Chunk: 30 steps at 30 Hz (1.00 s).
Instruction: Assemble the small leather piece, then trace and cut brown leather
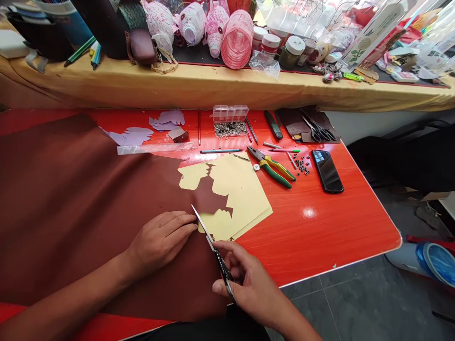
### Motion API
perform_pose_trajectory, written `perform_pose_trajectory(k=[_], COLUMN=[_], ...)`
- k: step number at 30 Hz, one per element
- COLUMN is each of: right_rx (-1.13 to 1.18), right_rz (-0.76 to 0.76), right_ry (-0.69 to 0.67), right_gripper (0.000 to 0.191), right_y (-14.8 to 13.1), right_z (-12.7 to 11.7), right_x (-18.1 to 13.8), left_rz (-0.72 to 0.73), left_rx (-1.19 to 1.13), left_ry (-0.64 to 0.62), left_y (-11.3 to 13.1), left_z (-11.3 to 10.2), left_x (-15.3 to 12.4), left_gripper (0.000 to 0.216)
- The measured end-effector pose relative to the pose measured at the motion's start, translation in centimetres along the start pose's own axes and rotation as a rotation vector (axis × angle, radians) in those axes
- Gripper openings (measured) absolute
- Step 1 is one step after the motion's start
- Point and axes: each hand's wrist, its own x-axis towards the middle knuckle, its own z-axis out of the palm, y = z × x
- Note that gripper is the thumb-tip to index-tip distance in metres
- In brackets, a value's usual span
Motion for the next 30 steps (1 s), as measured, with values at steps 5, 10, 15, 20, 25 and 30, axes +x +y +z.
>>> perform_pose_trajectory(k=[5,10,15,20,25,30], right_rx=[-0.019,-0.018,-0.047,-0.015,-0.012,0.031], right_rz=[-0.013,-0.011,-0.025,-0.039,-0.016,-0.019], right_ry=[0.013,0.022,0.049,0.065,0.070,0.088], right_gripper=[0.071,0.070,0.069,0.069,0.069,0.074], right_y=[0.2,0.7,1.5,1.0,0.4,0.3], right_z=[0.0,0.1,0.7,1.5,1.9,2.8], right_x=[0.2,0.4,0.5,0.4,0.4,0.6], left_rz=[0.003,0.007,-0.001,-0.012,-0.018,-0.018], left_rx=[0.001,-0.001,0.002,-0.014,-0.024,-0.049], left_ry=[0.002,0.002,-0.005,-0.010,-0.006,0.009], left_y=[-0.1,-0.1,0.0,-0.1,-0.2,-0.3], left_z=[0.1,0.0,0.0,0.1,0.1,0.1], left_x=[0.0,0.1,0.1,0.1,0.0,-0.1], left_gripper=[0.020,0.020,0.021,0.022,0.023,0.023])
